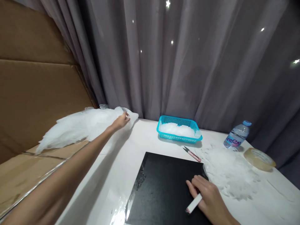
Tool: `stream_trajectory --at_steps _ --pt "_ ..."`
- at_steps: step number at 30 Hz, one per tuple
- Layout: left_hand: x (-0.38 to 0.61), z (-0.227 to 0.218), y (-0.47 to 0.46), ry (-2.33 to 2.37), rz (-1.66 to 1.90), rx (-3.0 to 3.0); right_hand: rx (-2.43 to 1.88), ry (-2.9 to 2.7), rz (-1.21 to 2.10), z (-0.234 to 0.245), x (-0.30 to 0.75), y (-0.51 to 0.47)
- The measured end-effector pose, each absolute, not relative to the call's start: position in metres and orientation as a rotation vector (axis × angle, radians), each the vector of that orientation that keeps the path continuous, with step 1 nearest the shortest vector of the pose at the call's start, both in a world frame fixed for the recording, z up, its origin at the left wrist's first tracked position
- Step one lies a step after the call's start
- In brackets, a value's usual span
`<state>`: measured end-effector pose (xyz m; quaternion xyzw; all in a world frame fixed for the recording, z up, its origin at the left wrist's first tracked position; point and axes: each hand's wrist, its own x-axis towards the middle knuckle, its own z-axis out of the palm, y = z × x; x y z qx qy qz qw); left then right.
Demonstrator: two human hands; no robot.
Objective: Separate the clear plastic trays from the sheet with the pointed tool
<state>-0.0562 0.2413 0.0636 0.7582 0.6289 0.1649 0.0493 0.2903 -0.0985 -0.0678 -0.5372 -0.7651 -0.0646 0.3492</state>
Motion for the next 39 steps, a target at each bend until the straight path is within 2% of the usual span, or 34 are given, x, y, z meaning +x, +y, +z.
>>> stream_trajectory --at_steps 5,11,16,20,30,32,34,39 --pt "-0.065 0.139 0.247 1.876 0.604 2.432 -1.398 -1.986 -0.135 -0.068 0.291 -0.099" --pt "-0.064 0.215 0.213 1.807 0.943 2.643 -1.412 -2.002 -0.114 -0.068 0.292 -0.101" --pt "-0.056 0.235 0.199 1.823 1.346 2.589 -1.437 -2.003 -0.076 -0.071 0.293 -0.101" --pt "-0.053 0.246 0.198 1.663 1.654 2.478 -1.439 -2.016 -0.113 -0.068 0.292 -0.101" --pt "-0.019 0.290 0.143 1.136 2.038 2.659 -1.400 -2.028 -0.211 -0.061 0.292 -0.103" --pt "-0.006 0.293 0.114 1.178 2.017 2.656 -1.341 -2.063 -0.311 -0.055 0.290 -0.107" --pt "0.008 0.290 0.083 1.152 1.831 2.790 -1.247 -2.096 -0.451 -0.048 0.286 -0.114" --pt "0.030 0.266 0.027 0.767 0.793 3.158 -1.129 -2.078 -0.580 -0.040 0.271 -0.132"
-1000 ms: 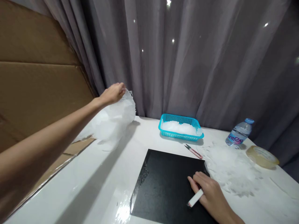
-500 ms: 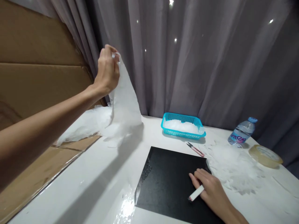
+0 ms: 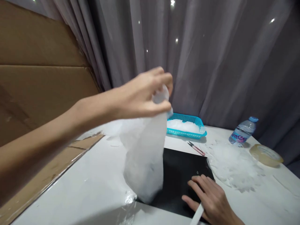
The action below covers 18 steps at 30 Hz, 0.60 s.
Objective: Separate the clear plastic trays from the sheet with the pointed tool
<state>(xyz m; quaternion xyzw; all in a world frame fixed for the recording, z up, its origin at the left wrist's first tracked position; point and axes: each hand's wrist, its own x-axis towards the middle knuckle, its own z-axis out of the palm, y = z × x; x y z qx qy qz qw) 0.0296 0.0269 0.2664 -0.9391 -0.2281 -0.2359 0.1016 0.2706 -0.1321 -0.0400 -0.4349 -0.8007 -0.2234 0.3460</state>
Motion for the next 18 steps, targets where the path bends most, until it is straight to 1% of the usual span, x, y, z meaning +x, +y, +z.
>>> stream_trajectory --at_steps 3,6,8,12,15,18 --pt "0.031 0.250 0.016 -0.720 -0.467 -2.960 -1.112 -2.094 -0.529 -0.039 0.261 -0.139" --pt "0.029 0.236 0.016 -0.787 -0.443 -2.975 -1.188 -2.018 -0.380 -0.039 0.244 -0.144" --pt "0.031 0.229 0.017 -0.822 -0.512 -2.911 -1.243 -1.904 -0.314 -0.037 0.228 -0.147" --pt "0.037 0.224 0.021 -0.804 -0.732 -2.753 -1.282 -1.696 -0.294 -0.021 0.207 -0.145" --pt "0.037 0.230 0.029 -0.780 -0.917 -2.700 -1.302 -1.591 -0.128 0.006 0.217 -0.136" --pt "0.029 0.241 0.035 -0.766 -1.042 -2.601 -1.331 -1.493 0.089 0.044 0.242 -0.129"
